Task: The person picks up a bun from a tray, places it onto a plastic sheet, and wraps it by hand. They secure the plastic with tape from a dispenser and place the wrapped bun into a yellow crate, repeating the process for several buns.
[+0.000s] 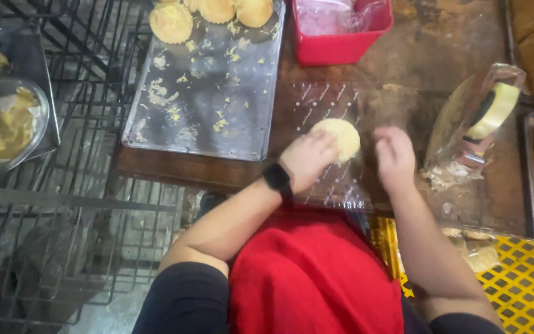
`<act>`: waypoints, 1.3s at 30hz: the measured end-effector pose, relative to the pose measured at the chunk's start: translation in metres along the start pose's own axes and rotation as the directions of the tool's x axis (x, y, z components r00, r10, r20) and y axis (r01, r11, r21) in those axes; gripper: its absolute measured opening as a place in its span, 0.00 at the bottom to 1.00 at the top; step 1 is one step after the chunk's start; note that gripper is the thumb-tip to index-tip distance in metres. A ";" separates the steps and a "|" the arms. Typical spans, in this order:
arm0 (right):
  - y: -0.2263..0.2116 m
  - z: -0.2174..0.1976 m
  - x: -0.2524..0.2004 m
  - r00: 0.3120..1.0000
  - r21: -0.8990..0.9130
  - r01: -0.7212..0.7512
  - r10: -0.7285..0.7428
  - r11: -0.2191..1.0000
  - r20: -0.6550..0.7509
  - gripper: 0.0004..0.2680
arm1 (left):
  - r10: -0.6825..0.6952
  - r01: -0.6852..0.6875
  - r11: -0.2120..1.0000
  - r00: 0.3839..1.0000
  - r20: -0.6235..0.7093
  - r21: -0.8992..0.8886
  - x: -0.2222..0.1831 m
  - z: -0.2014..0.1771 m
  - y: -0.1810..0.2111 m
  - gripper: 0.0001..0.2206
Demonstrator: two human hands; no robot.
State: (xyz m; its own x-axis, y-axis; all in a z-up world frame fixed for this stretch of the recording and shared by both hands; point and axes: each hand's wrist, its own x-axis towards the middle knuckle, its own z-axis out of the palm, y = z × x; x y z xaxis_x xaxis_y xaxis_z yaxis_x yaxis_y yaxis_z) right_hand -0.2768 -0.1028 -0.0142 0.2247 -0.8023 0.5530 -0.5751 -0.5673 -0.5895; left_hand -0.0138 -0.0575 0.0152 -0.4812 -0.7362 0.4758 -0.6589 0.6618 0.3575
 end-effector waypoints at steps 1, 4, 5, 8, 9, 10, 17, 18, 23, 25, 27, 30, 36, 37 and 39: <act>-0.012 -0.005 -0.009 1.000 -0.046 0.012 -0.012 0.999 0.006 0.08 | 0.072 -0.069 0.996 0.997 -0.039 0.054 -0.002 0.001 0.005 0.16; -0.054 -0.024 -0.036 0.960 -0.065 0.220 -0.205 0.973 0.193 0.13 | 0.000 -0.001 1.000 0.999 -0.049 -0.007 -0.012 -0.005 0.012 0.19; -0.068 -0.030 -0.042 0.934 -0.025 0.251 -0.235 0.968 0.269 0.17 | -0.006 0.007 1.000 0.996 -0.085 0.004 -0.014 -0.010 0.013 0.19; -0.097 -0.037 -0.054 0.833 -0.168 0.405 -0.287 0.899 0.473 0.24 | 0.023 -0.024 1.000 0.993 -0.115 -0.009 -0.030 -0.026 0.015 0.18; -0.100 -0.036 -0.056 0.839 -0.194 0.414 -0.290 0.889 0.460 0.22 | 0.066 -0.070 0.997 0.995 -0.079 -0.043 -0.037 -0.033 0.013 0.18; -0.100 -0.033 -0.057 0.844 -0.219 0.422 -0.294 0.880 0.448 0.19 | 0.110 -0.113 0.990 0.993 -0.045 -0.078 -0.042 -0.035 0.014 0.18; -0.077 -0.023 -0.055 0.844 -0.094 0.392 -0.317 0.915 0.433 0.07 | 0.197 -0.198 0.980 0.951 0.239 -0.018 -0.065 -0.026 0.023 0.06; -0.077 -0.022 -0.054 0.858 -0.071 0.353 -0.293 0.933 0.421 0.06 | 0.182 -0.179 0.983 0.953 0.242 -0.035 -0.065 -0.027 0.023 0.05; -0.086 -0.030 -0.044 0.891 0.053 0.269 -0.269 0.962 0.366 0.06 | -0.005 0.005 0.937 1.000 0.003 -0.350 -0.058 -0.055 0.035 0.02; -0.089 -0.038 -0.035 0.881 -0.017 0.331 -0.302 0.943 0.363 0.09 | -0.034 0.007 0.915 0.998 -0.061 -0.403 -0.052 -0.069 0.039 0.02; -0.085 -0.038 -0.027 0.890 -0.041 0.342 -0.309 0.939 0.336 0.09 | -0.065 0.032 0.932 0.995 -0.081 -0.362 -0.043 -0.076 0.038 0.02; -0.068 -0.028 -0.020 0.944 0.014 0.220 -0.217 0.975 0.250 0.05 | -0.152 0.098 0.954 0.972 -0.177 -0.282 -0.027 -0.074 0.036 0.03; -0.028 0.020 -0.018 0.958 0.408 -0.283 0.231 0.868 0.171 0.03 | -0.091 0.114 0.992 0.948 -0.305 0.059 -0.018 -0.065 0.041 0.07; -0.024 0.028 -0.019 0.935 0.473 -0.355 0.302 0.806 0.188 0.03 | -0.069 0.116 0.976 0.967 -0.246 0.183 -0.023 -0.059 0.048 0.09; -0.016 0.035 -0.020 0.891 0.496 -0.452 0.405 0.741 0.206 0.03 | 0.212 -0.164 0.953 0.961 -0.178 0.254 -0.033 -0.042 0.055 0.16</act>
State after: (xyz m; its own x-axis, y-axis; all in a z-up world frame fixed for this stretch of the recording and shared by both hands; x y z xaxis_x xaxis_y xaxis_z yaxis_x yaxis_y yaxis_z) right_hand -0.2450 -0.0839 -0.0368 0.1290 -0.9827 0.1326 -0.1376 -0.1502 -0.9790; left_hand -0.0102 0.0092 0.0526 -0.4993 -0.5415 0.6764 -0.6961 0.7155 0.0590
